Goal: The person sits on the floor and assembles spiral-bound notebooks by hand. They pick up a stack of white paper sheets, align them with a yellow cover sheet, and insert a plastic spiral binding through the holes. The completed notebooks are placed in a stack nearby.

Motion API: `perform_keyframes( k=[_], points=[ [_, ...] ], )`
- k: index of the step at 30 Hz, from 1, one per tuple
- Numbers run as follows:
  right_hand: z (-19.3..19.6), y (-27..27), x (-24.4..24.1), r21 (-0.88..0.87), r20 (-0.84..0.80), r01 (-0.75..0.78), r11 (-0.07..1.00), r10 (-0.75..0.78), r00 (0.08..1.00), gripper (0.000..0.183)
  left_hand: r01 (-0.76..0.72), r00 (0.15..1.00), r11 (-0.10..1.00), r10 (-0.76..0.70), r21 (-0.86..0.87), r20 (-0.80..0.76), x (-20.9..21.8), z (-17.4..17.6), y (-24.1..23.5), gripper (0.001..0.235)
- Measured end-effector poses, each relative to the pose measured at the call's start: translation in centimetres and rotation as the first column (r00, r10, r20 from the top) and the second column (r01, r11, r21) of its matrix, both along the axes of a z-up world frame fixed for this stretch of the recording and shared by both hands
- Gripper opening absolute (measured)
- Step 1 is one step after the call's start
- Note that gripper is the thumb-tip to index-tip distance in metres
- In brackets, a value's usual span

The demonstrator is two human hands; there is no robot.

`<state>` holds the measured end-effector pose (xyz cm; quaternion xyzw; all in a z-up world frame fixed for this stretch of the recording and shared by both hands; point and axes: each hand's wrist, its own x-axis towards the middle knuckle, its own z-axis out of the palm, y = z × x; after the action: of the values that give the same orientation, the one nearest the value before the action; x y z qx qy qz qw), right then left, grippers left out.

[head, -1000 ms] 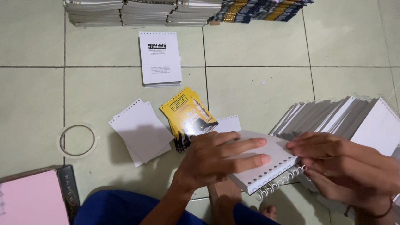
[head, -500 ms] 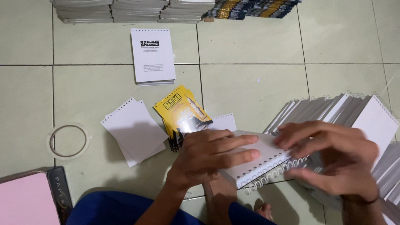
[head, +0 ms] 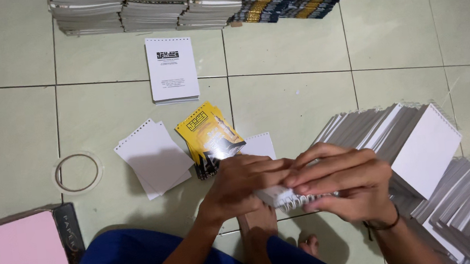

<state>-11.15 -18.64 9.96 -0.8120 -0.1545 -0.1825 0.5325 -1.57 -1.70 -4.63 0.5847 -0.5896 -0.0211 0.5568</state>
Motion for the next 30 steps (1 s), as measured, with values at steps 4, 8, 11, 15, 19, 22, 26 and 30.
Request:
perform_keyframes(
  k=[4,8,11,15,19,22,26,30],
  points=[
    [-0.6,0.5,0.7,-0.150,0.206,0.052,0.987,-0.020,0.978,0.006,0.030,0.977,0.998,-0.017,0.057,-0.212,-0.7,0.2,-0.2,0.071],
    [-0.1,0.2,1.2,-0.163,0.178,0.071,0.984,-0.042,0.983,0.017,-0.016,0.954,0.999,0.001,-0.048,-0.300,-0.7,1.1,-0.7,0.042],
    [0.4,0.4,1.7,-0.236,0.204,0.060,0.970,-0.011,0.979,0.011,-0.007,0.940,1.000,0.002,-0.014,-0.340,-0.4,1.4,-0.5,0.047],
    [-1.6,-0.1,0.5,-0.087,0.079,0.218,0.972,-0.212,0.974,0.048,-0.050,0.866,0.996,0.079,0.073,-0.493,-0.6,1.3,-0.6,0.039],
    [-4.4,-1.9,-1.2,0.131,-0.198,0.292,0.947,-0.263,0.944,0.073,-0.119,0.741,0.988,0.153,0.097,-0.654,-0.9,-0.4,-0.7,0.040],
    [-6.5,-4.1,-2.4,0.173,-0.230,0.355,0.919,-0.313,0.922,0.036,-0.098,0.795,0.989,0.144,0.110,-0.589,0.4,-0.7,-0.1,0.039],
    [-1.9,-3.6,-0.6,0.132,-0.373,0.246,0.960,-0.182,0.910,0.039,-0.065,0.866,0.958,0.192,0.278,-0.461,1.6,0.3,0.4,0.035],
    [-0.1,-3.3,-0.2,-0.051,-0.478,0.190,0.981,-0.191,0.858,0.026,0.013,0.893,0.942,0.139,0.334,-0.427,1.5,-0.3,0.1,0.036]
  ],
)
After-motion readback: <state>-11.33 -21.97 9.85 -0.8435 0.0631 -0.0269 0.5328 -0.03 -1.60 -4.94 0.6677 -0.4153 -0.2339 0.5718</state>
